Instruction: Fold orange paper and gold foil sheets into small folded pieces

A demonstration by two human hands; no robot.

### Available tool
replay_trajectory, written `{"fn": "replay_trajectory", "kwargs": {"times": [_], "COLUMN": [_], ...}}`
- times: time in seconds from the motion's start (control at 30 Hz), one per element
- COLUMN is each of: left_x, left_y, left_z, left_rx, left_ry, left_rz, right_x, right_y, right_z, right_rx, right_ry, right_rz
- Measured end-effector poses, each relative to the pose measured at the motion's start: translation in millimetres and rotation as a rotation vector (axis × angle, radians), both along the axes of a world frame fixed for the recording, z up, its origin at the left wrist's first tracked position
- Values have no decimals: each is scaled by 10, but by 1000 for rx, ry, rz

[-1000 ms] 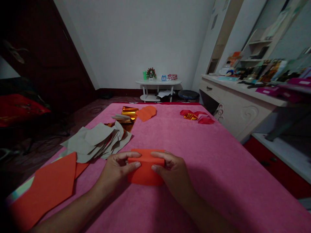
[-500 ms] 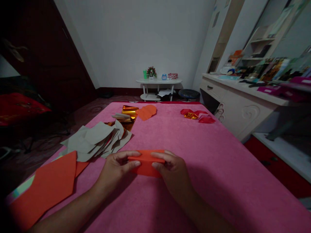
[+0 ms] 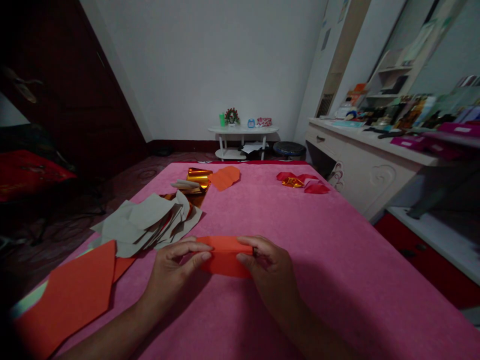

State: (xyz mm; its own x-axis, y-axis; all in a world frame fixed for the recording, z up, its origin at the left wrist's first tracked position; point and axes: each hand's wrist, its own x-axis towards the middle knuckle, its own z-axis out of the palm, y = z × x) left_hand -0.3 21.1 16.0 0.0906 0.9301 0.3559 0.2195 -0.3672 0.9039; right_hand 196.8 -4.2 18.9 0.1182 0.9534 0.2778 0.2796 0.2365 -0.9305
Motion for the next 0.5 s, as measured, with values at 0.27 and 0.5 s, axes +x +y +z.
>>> {"fn": "replay_trajectory", "kwargs": {"times": [0.27,0.5], "left_x": [-10,-29], "left_y": [-13,14], "left_z": [-40,-51], "left_rx": [60,139], "left_ry": [29,98], "left_rz": [-36,62], "right_x": [63,57], "right_y": [50,33], "right_z": [16,63], "right_rx": [134,163], "right_ry": [11,71], "right_rz": [69,125]}}
